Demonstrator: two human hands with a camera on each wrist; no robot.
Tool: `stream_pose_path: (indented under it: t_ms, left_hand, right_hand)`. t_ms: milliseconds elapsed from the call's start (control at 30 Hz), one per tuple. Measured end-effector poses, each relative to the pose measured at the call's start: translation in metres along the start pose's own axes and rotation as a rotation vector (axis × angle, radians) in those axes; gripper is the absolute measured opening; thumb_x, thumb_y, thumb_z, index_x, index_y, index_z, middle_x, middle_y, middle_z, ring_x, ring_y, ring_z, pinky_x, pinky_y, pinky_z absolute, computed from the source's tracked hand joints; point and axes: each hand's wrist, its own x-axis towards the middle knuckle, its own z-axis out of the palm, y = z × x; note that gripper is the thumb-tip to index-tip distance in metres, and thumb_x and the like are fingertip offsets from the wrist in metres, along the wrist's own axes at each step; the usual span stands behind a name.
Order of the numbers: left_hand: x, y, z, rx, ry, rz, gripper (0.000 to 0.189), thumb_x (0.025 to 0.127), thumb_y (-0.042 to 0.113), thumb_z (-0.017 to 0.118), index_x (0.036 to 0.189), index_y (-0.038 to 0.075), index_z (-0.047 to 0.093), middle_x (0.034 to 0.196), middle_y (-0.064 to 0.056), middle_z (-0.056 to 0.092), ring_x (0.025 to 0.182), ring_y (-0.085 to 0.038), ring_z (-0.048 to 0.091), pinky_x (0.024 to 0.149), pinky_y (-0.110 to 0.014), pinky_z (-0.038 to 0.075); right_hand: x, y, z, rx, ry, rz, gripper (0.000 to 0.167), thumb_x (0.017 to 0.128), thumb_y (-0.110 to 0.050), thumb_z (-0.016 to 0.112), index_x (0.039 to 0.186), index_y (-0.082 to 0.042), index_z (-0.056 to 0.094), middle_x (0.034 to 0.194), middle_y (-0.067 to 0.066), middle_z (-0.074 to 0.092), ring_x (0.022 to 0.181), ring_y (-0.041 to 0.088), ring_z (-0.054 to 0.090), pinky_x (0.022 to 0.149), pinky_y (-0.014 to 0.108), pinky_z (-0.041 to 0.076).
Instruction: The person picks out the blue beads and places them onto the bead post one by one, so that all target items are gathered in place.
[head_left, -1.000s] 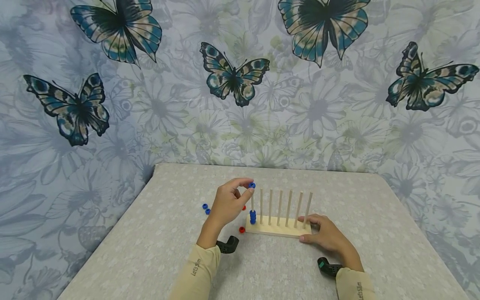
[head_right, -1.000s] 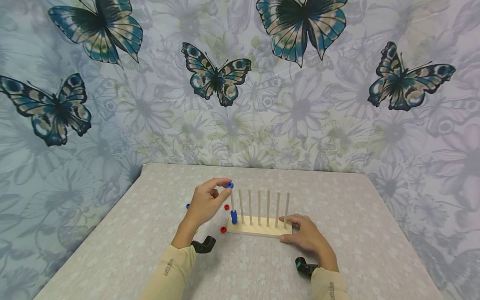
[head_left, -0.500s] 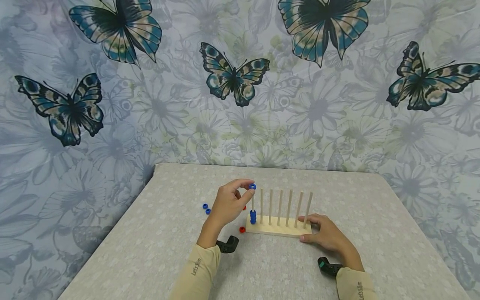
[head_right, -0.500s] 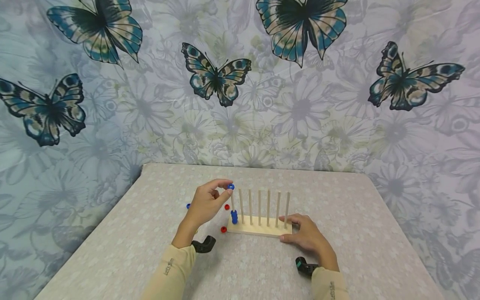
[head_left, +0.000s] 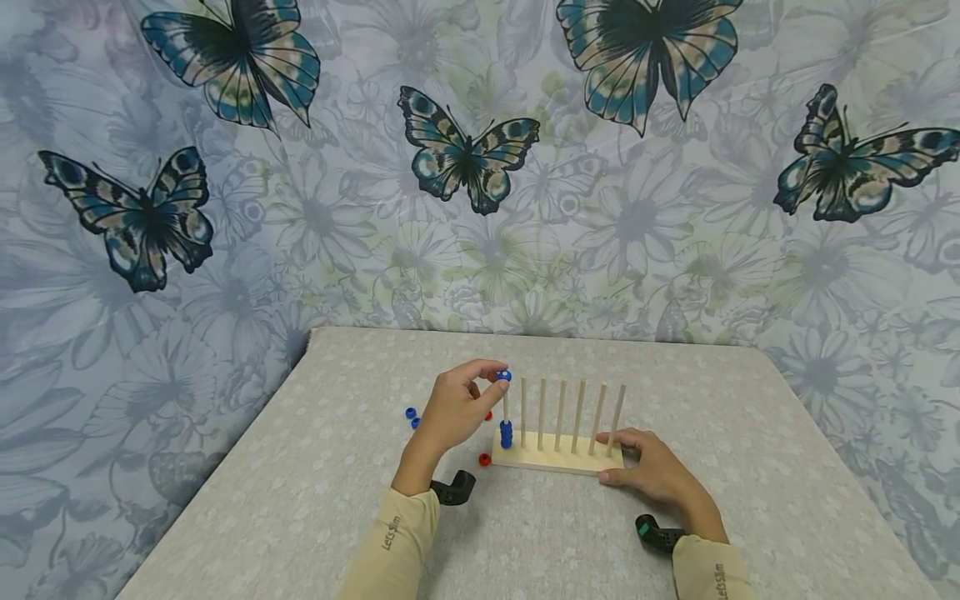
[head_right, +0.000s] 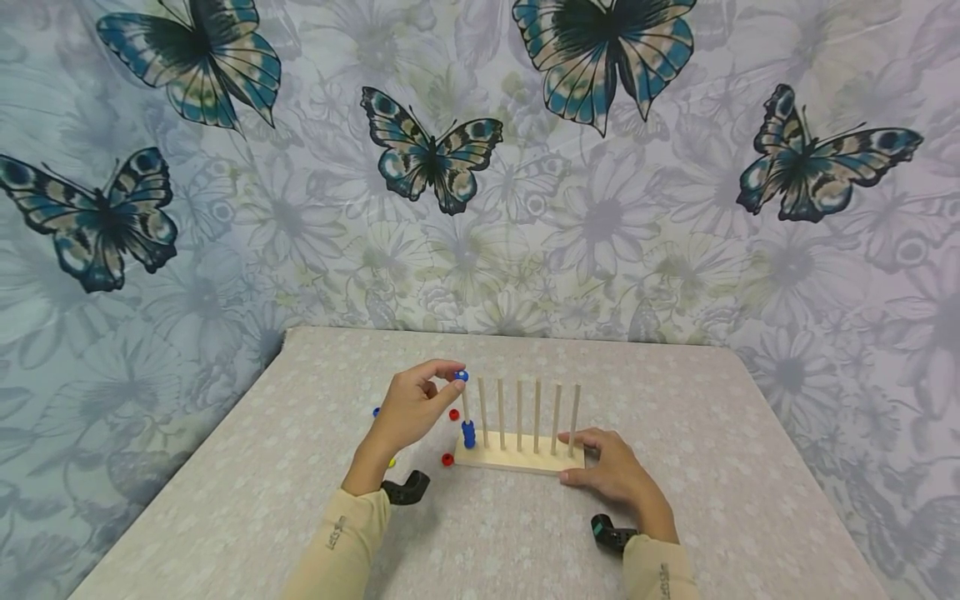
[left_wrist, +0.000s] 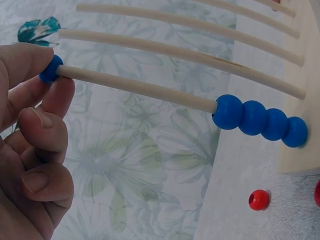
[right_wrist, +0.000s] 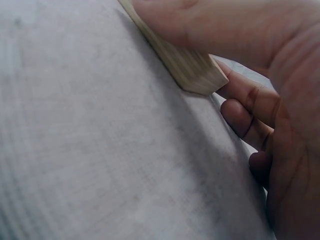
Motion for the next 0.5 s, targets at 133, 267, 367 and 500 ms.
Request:
stream_pose_path:
  t_ms: [133, 267, 367, 500]
  left_hand:
    - [-0.0005, -0.0011, 0.0002, 0.008, 0.007, -0.002, 0.021, 0.098, 0.032, 0.066, 0.118, 0.031, 0.07, 0.103, 0.01, 0.068, 0.051, -0.012, 0.056, 0.045, -0.029, 0.046]
    - [-0.0007, -0.0013, -0.0004, 0.015, 0.008, -0.01, 0.021, 0.098, 0.033, 0.066, 0.118, 0.03, 0.071, 0.108, 0.007, 0.069, 0.052, -0.012, 0.055, 0.045, -0.029, 0.046]
    - [-0.0007, -0.0009, -0.002, 0.022, 0.012, -0.01, 0.022, 0.097, 0.036, 0.067, 0.118, 0.029, 0.071, 0.111, 0.005, 0.07, 0.053, -0.012, 0.055, 0.046, -0.029, 0.047]
    - [-0.0001, -0.0015, -0.0046, 0.04, 0.032, -0.002, 0.023, 0.097, 0.039, 0.066, 0.117, 0.029, 0.071, 0.112, 0.006, 0.069, 0.054, -0.011, 0.053, 0.048, -0.028, 0.048]
  right_hand:
    - [-0.0005, 0.0, 0.0005, -0.007, 0.001, 0.011, 0.06, 0.072, -0.041, 0.089, 0.126, -0.022, 0.069, 0.139, 0.007, 0.061, 0.138, 0.04, 0.044, 0.113, 0.068, 0.027]
    - [-0.0009, 0.0006, 0.0007, -0.015, 0.002, 0.029, 0.061, 0.072, -0.042, 0.089, 0.127, -0.024, 0.069, 0.14, 0.008, 0.06, 0.139, 0.04, 0.043, 0.113, 0.068, 0.027]
    - [-0.0004, 0.0015, 0.0011, -0.018, 0.003, 0.026, 0.062, 0.072, -0.042, 0.089, 0.128, -0.023, 0.068, 0.141, 0.009, 0.06, 0.138, 0.04, 0.043, 0.113, 0.068, 0.027]
    - [0.0008, 0.0028, 0.0021, -0.005, -0.001, 0.015, 0.059, 0.072, -0.043, 0.089, 0.125, -0.023, 0.07, 0.139, 0.005, 0.061, 0.139, 0.038, 0.044, 0.114, 0.066, 0.027]
